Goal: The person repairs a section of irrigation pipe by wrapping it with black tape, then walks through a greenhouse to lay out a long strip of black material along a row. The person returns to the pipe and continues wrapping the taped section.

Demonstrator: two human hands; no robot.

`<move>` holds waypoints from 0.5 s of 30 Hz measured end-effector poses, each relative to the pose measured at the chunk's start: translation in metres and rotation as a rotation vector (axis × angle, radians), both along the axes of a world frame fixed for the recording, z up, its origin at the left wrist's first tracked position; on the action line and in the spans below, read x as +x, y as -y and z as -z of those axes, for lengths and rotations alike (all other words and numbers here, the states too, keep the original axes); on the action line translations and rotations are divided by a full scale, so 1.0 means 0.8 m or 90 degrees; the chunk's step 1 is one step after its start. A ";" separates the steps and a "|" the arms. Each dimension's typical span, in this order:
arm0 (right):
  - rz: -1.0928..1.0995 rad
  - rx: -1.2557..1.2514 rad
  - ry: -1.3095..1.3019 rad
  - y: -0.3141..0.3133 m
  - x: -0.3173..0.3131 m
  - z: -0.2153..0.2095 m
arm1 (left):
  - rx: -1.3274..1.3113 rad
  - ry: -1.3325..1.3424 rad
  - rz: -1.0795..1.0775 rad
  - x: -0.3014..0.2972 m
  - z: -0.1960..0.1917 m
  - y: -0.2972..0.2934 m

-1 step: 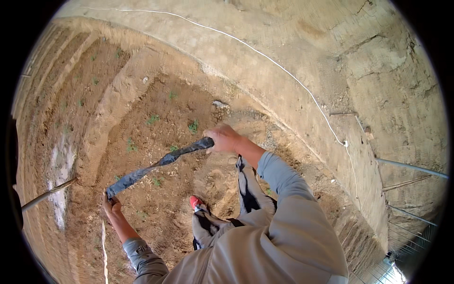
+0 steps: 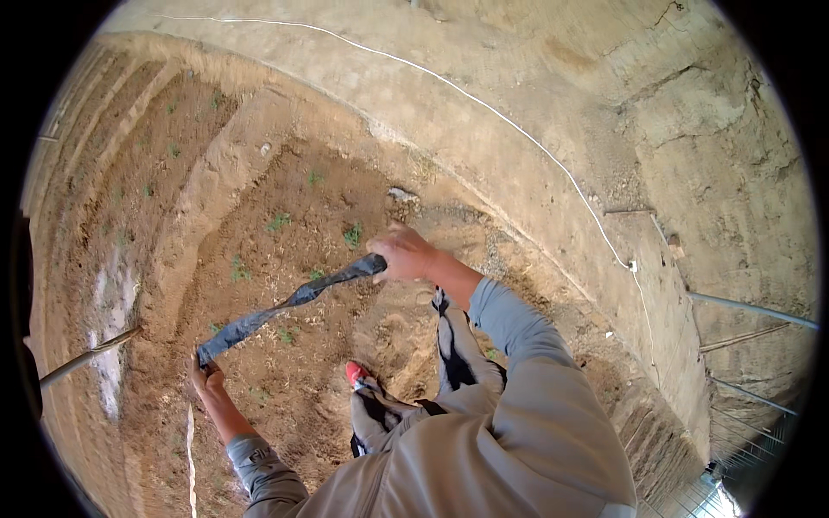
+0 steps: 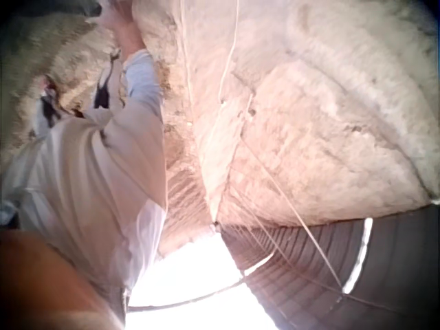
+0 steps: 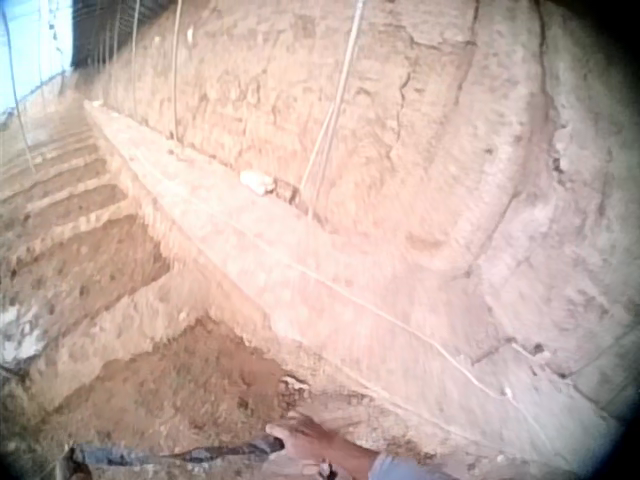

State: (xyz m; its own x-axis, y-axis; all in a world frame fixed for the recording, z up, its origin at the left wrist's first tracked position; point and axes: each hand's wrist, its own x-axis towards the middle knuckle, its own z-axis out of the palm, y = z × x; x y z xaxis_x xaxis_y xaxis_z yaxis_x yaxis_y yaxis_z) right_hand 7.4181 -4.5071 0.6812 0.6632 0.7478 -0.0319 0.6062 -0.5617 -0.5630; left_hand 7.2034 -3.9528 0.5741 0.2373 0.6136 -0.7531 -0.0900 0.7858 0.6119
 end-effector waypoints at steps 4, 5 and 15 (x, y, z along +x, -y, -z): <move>-0.089 0.031 -0.043 0.000 0.083 0.001 | -0.043 0.072 -0.094 0.031 0.033 0.077; -0.111 -0.027 -0.105 0.003 0.106 0.003 | -0.036 0.041 -0.080 0.061 0.021 0.130; -0.235 0.010 0.027 -0.006 0.202 0.021 | -0.060 0.070 -0.151 0.258 -0.012 0.462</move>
State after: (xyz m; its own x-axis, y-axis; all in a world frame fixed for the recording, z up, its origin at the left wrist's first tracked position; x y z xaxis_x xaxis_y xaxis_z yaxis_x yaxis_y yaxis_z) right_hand 7.5797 -4.5019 0.6646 0.3496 0.9369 0.0028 0.7892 -0.2929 -0.5398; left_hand 7.4097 -4.3223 0.5838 0.1796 0.5897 -0.7874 -0.3399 0.7883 0.5129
